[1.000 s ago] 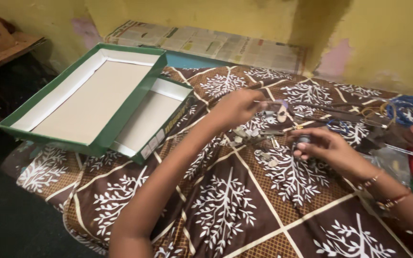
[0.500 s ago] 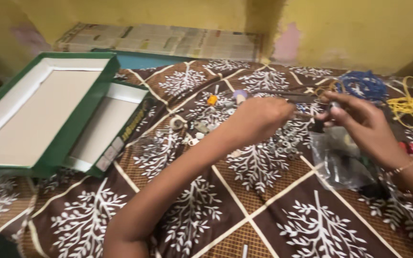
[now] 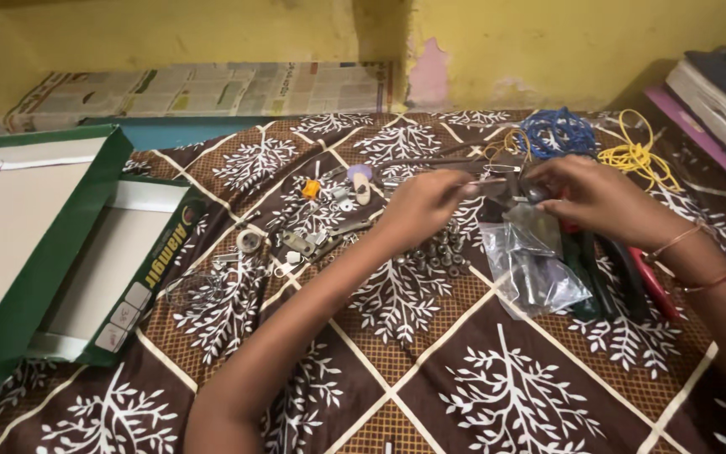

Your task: The person assembles small electronic components on a patterned surface, using pliers to manipulate wires and parts. They handle a small motor, wires, and a plastic bag of components, occasionally picking up and setting down tools.

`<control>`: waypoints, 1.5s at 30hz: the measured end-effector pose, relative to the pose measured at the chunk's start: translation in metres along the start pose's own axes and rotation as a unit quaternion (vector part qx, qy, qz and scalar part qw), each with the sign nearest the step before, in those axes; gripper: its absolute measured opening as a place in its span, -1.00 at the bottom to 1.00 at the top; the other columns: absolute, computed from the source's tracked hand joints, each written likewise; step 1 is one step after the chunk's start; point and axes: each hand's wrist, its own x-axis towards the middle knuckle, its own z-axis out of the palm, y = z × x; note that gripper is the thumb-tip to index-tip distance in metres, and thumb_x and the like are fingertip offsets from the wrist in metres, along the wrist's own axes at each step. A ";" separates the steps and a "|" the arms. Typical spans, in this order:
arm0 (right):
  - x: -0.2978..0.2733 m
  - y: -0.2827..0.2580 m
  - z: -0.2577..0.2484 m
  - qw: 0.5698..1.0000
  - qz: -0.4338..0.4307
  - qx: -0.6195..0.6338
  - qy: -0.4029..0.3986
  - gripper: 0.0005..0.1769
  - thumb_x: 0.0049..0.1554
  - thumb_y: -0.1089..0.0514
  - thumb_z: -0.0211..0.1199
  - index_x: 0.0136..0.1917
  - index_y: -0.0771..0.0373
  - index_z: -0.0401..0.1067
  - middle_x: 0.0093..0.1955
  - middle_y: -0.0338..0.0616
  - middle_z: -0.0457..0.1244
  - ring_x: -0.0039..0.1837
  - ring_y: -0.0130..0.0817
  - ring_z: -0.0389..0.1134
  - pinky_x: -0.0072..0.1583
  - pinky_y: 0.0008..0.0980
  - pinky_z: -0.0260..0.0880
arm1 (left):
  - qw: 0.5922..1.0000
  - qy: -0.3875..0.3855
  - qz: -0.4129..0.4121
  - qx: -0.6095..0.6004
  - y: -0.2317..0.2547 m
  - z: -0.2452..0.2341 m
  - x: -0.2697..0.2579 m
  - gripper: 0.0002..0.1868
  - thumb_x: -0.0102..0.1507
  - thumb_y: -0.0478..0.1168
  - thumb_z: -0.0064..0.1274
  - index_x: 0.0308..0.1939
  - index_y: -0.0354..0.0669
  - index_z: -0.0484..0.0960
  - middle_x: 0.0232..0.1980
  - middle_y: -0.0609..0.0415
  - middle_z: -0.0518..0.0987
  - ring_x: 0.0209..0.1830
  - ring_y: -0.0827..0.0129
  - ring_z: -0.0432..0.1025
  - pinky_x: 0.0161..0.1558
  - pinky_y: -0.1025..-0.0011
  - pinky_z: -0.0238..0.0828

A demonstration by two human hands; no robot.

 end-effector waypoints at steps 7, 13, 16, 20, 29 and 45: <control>0.000 0.000 0.010 0.994 -0.111 -0.015 0.019 -0.31 0.05 0.04 0.34 0.42 0.19 0.26 0.30 0.01 0.28 0.28 -0.18 0.38 0.30 -0.18 0.40 | 0.985 0.016 -0.131 -0.108 -0.012 0.012 -0.007 -0.62 0.36 0.04 0.05 0.04 -0.17 0.67 -0.17 -0.01 0.72 -0.30 0.30 0.65 -0.23 0.34 0.54; -0.005 -0.012 0.006 0.987 -0.045 0.152 -0.011 -0.40 0.14 -0.01 0.18 0.45 0.05 0.29 0.17 -0.21 0.41 0.23 -0.36 0.42 0.23 -0.31 0.46 | 0.982 -0.006 -0.131 -0.136 0.015 0.017 -0.011 -0.63 0.33 0.00 0.10 0.00 -0.21 0.72 -0.29 -0.03 0.73 -0.41 0.38 0.60 -0.30 0.36 0.48; -0.005 -0.016 0.013 0.989 -0.077 0.128 0.022 -0.64 0.24 0.01 0.19 0.22 0.18 0.54 0.09 -0.08 0.39 0.13 -0.38 0.46 0.17 -0.33 0.51 | 0.977 -0.024 -0.137 -0.159 0.027 0.014 -0.010 -0.63 0.31 0.00 0.10 -0.02 -0.22 0.73 -0.30 0.00 0.73 -0.42 0.43 0.61 -0.29 0.38 0.49; -0.003 -0.013 0.018 0.983 -0.091 0.150 0.050 -0.68 0.23 0.03 0.20 0.15 0.22 0.55 0.02 -0.14 0.43 0.01 -0.42 0.46 0.07 -0.37 0.52 | 0.977 -0.015 -0.119 -0.175 0.019 0.014 -0.007 -0.63 0.29 -0.02 0.19 -0.06 -0.28 0.75 -0.31 0.01 0.74 -0.37 0.42 0.59 -0.29 0.41 0.50; 0.002 0.013 0.024 0.963 -0.068 0.191 0.179 -0.71 0.29 0.09 0.23 0.17 0.32 0.50 0.04 -0.16 0.41 0.05 -0.48 0.41 0.08 -0.41 0.44 | 0.898 -0.012 -0.241 -0.368 -0.036 0.017 -0.001 -0.68 0.32 -0.13 0.16 -0.01 -0.36 0.70 -0.20 0.04 0.75 -0.28 0.50 0.62 -0.33 0.55 0.48; 0.003 0.031 0.009 0.975 -0.016 0.219 0.042 -0.67 0.20 0.02 0.24 0.16 0.22 0.54 0.06 -0.19 0.44 0.12 -0.42 0.44 0.21 -0.34 0.45 | 0.903 -0.085 -0.220 -0.359 -0.044 0.029 -0.008 -0.72 0.35 -0.13 0.09 -0.08 -0.31 0.70 -0.18 0.07 0.74 -0.31 0.51 0.61 -0.36 0.55 0.47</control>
